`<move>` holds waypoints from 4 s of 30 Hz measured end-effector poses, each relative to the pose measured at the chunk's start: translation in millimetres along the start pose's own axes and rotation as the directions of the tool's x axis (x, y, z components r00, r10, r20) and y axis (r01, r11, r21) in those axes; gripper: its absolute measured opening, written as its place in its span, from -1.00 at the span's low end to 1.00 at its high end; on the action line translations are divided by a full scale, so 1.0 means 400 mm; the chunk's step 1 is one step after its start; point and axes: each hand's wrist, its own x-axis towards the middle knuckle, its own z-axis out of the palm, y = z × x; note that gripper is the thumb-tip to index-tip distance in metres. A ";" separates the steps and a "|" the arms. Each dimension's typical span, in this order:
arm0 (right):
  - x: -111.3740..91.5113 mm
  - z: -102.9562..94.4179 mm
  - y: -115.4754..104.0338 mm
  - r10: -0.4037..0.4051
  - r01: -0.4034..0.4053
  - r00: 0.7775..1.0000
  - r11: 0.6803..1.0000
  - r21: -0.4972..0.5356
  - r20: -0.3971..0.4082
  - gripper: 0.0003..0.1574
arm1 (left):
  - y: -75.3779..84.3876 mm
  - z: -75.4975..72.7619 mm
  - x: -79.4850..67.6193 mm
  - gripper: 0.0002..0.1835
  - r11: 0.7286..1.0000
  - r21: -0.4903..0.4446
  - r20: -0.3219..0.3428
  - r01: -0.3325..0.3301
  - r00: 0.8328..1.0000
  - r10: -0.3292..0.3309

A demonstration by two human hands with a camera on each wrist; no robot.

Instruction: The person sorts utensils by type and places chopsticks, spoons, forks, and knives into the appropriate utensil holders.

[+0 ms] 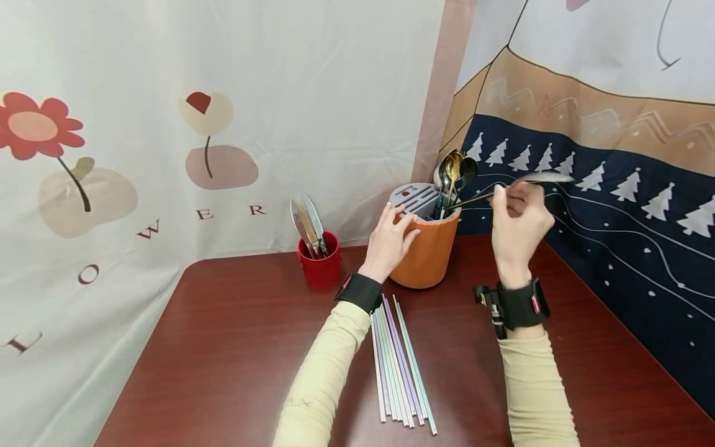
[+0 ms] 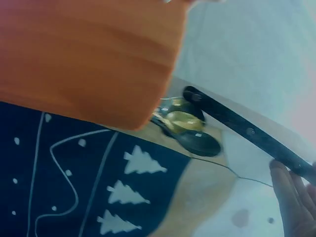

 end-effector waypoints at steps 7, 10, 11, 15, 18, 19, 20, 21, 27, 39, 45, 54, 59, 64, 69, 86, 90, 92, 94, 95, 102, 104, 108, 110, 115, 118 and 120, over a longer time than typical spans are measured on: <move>0.025 0.052 0.061 -0.001 0.053 0.974 0.974 -0.220 0.228 -0.61 | 0.000 -0.003 -0.001 -0.71 1.000 -0.006 0.003 0.001 1.000 -0.001; 0.025 0.069 0.082 0.000 0.069 0.962 0.967 -0.244 0.273 -0.62 | 0.001 -0.005 0.000 -0.70 1.000 -0.003 0.007 0.002 1.000 -0.002; 0.025 0.075 0.088 -0.001 0.075 0.959 0.965 -0.250 0.285 -0.62 | 0.001 -0.005 0.000 -0.70 1.000 -0.003 0.008 0.002 1.000 -0.002; 0.023 0.092 0.106 0.028 0.064 0.945 0.961 -0.268 0.327 -0.64 | 0.001 -0.005 0.000 -0.70 1.000 -0.001 0.011 0.003 1.000 -0.003; 0.022 0.101 0.115 0.050 0.057 0.934 0.957 -0.285 0.353 -0.65 | 0.000 -0.004 0.000 -0.70 1.000 0.000 0.010 0.004 1.000 -0.004; 0.021 0.104 0.118 0.057 0.055 0.932 0.954 -0.293 0.359 -0.65 | 0.000 -0.003 -0.001 -0.70 1.000 0.001 0.009 0.003 1.000 -0.003; 0.020 0.106 0.120 0.061 0.054 0.929 0.953 -0.297 0.365 -0.66 | 0.000 -0.003 -0.001 -0.70 1.000 0.001 0.010 0.004 1.000 -0.004; 0.020 0.108 0.123 0.065 0.054 0.927 0.952 -0.302 0.369 -0.66 | 0.000 -0.002 -0.001 -0.70 1.000 0.001 0.011 0.005 1.000 -0.005; 0.023 0.118 0.134 0.100 0.034 0.919 0.944 -0.328 0.382 -0.67 | 0.000 -0.001 0.000 -0.71 1.000 -0.001 0.012 0.003 1.000 -0.003; 0.020 0.139 0.150 0.138 0.046 0.889 0.922 -0.385 0.436 -0.71 | 0.002 -0.001 0.000 -0.71 1.000 0.006 0.002 -0.007 1.000 0.007; 0.011 0.139 0.159 0.122 0.106 0.861 0.906 -0.409 0.494 -0.71 | 0.007 0.001 0.001 -0.69 1.000 0.007 0.017 -0.009 1.000 0.008; 0.010 0.130 0.162 0.140 0.104 0.856 0.896 -0.431 0.498 -0.70 | 0.009 0.003 0.002 -0.70 1.000 0.002 0.012 -0.006 1.000 0.006; 0.008 0.123 0.160 0.134 0.099 0.858 0.904 -0.416 0.497 -0.72 | 0.006 0.004 0.004 -0.70 1.000 -0.004 0.018 -0.003 1.000 0.003; -0.002 0.110 0.175 0.052 0.144 0.864 0.927 -0.347 0.500 -0.71 | 0.003 0.001 0.005 -0.70 1.000 -0.011 0.014 -0.005 1.000 0.006; -0.011 0.093 0.209 -0.105 0.257 0.844 0.940 -0.226 0.527 -0.69 | -0.005 0.000 0.006 -0.70 1.000 -0.018 0.027 0.001 1.000 0.000; -0.022 0.047 0.235 -0.241 0.390 0.725 0.916 -0.095 0.645 -0.60 | -0.047 -0.019 0.024 -0.67 0.989 -0.144 0.110 -0.015 0.993 0.031; -0.036 0.050 0.221 -0.239 0.402 0.736 0.907 -0.124 0.634 -0.59 | -0.058 -0.022 0.029 -0.68 0.990 -0.139 0.153 -0.009 0.988 0.030; -0.043 0.052 0.214 -0.237 0.406 0.743 0.903 -0.140 0.625 -0.58 | -0.061 -0.023 0.030 -0.68 0.991 -0.135 0.176 0.004 0.984 0.020; -0.049 0.053 0.208 -0.236 0.411 0.750 0.899 -0.155 0.618 -0.58 | -0.061 -0.026 0.030 -0.68 0.991 -0.132 0.197 0.020 0.980 0.006; -0.052 0.054 0.206 -0.239 0.414 0.752 0.896 -0.160 0.614 -0.59 | -0.061 -0.026 0.029 -0.68 0.991 -0.129 0.205 0.027 0.979 0.000; -0.064 0.054 0.205 -0.264 0.439 0.761 0.883 -0.169 0.593 -0.64 | -0.038 -0.039 -0.008 -0.63 0.994 -0.076 0.141 0.076 0.988 -0.064; -0.066 0.053 0.205 -0.272 0.443 0.759 0.881 -0.163 0.592 -0.64 | -0.029 -0.045 -0.034 -0.60 0.990 -0.059 0.103 0.128 0.987 -0.121; -0.065 0.052 0.203 -0.286 0.453 0.757 0.878 -0.156 0.588 -0.63 | -0.014 -0.058 -0.101 -0.62 0.965 -0.023 0.118 0.261 0.959 -0.257; -0.063 0.052 0.202 -0.290 0.456 0.758 0.876 -0.156 0.585 -0.63 | -0.008 -0.064 -0.139 -0.65 0.947 0.014 0.188 0.320 0.930 -0.317; -0.060 0.051 0.201 -0.293 0.462 0.754 0.873 -0.157 0.588 -0.64 | 0.004 -0.064 -0.229 -0.75 0.897 0.109 0.417 0.427 0.800 -0.432; -0.060 0.050 0.200 -0.291 0.464 0.751 0.872 -0.160 0.592 -0.64 | 0.010 -0.057 -0.268 -0.81 0.869 0.147 0.509 0.473 0.717 -0.476; -0.060 0.050 0.199 -0.290 0.463 0.752 0.872 -0.161 0.592 -0.64 | 0.013 -0.053 -0.288 -0.91 0.859 0.159 0.542 0.487 0.683 -0.489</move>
